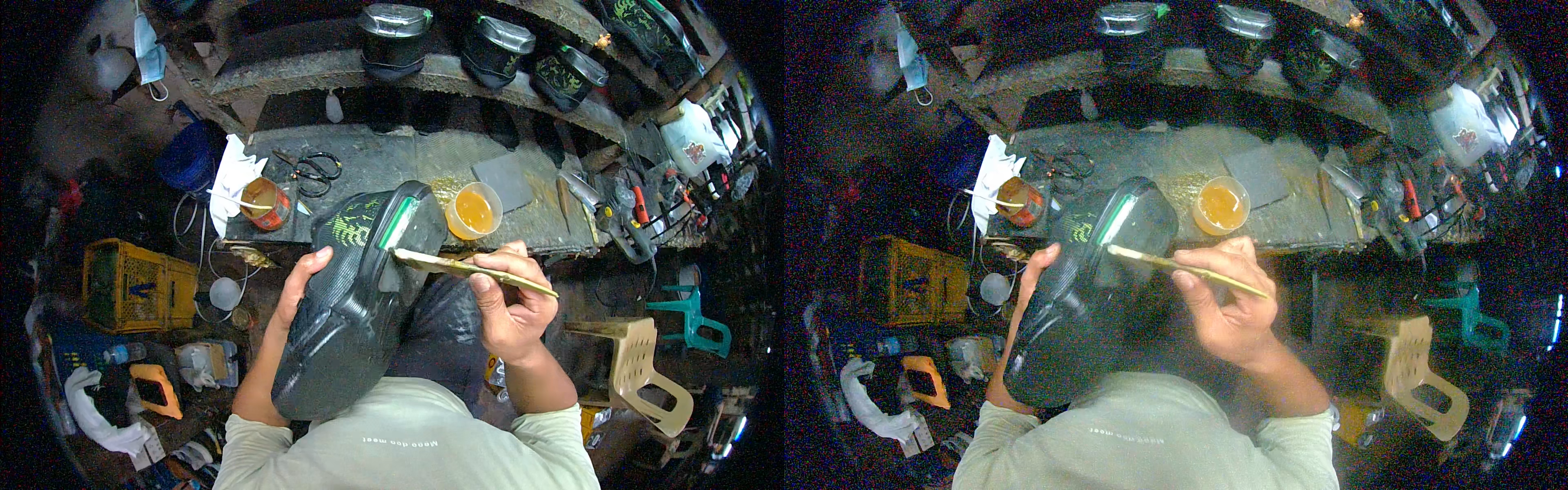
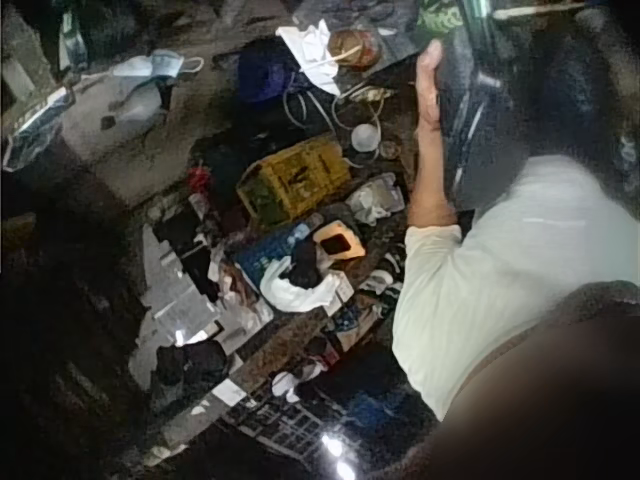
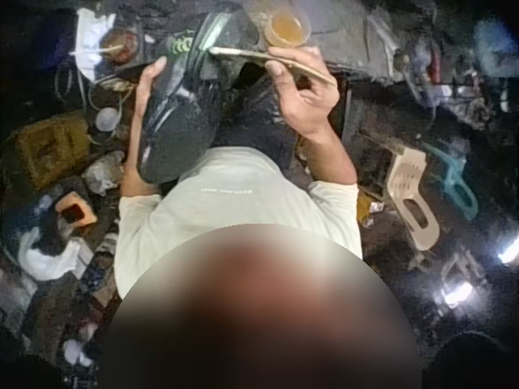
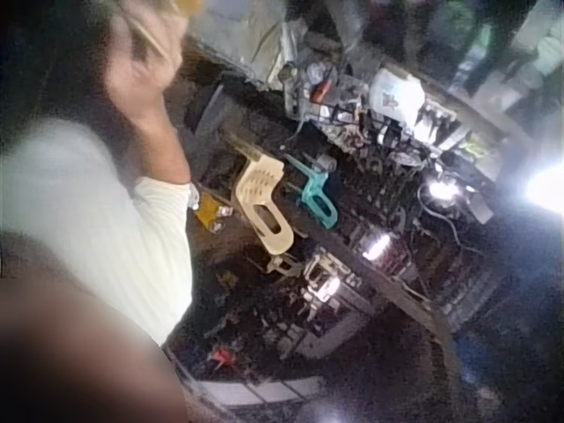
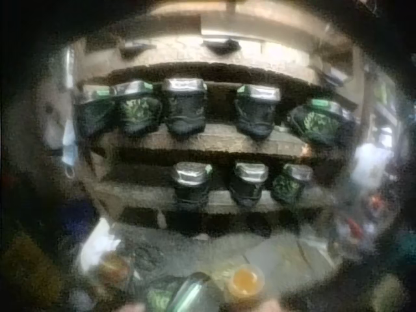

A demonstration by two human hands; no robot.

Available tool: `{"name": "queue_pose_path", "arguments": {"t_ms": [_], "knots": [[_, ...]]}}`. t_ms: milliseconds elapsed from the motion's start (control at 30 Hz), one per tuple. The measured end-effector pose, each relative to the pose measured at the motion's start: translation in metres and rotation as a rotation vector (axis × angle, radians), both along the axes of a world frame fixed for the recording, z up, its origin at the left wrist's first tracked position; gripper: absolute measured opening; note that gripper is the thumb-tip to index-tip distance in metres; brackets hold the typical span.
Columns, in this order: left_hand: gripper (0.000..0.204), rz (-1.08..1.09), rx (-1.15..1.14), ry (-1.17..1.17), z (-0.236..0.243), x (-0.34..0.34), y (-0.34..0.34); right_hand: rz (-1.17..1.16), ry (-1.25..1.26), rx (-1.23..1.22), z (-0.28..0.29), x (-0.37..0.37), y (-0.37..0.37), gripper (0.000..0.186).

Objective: The person holds a black sneaker and applies a yellowish liquid with a brush to the sole and side panels. The person rotates the shoe to reach different areas and repeatedly dips the brush into a small container on the workbench.

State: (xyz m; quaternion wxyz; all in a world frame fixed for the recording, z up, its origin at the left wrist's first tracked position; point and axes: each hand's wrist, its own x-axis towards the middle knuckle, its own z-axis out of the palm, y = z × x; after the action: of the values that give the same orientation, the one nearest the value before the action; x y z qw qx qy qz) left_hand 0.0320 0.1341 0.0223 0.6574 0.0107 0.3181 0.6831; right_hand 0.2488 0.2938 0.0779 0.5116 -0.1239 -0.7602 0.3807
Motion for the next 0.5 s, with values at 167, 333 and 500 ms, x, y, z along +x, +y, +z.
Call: {"name": "queue_pose_path", "arguments": {"t_ms": [167,333,500], "knots": [[0.062,-0.017,0.02,-0.124,0.012,0.011,0.01,-0.002,-0.031,0.117,-0.006,-0.002,0.003,0.026],[0.06,-0.062,0.134,-0.184,0.009,0.007,0.012,-0.005,-0.057,0.211,-0.001,-0.003,0.003,0.028],[0.058,-0.031,0.067,-0.126,0.006,0.008,0.013,0.028,-0.071,0.254,-0.001,-0.004,0.002,0.031]]}}
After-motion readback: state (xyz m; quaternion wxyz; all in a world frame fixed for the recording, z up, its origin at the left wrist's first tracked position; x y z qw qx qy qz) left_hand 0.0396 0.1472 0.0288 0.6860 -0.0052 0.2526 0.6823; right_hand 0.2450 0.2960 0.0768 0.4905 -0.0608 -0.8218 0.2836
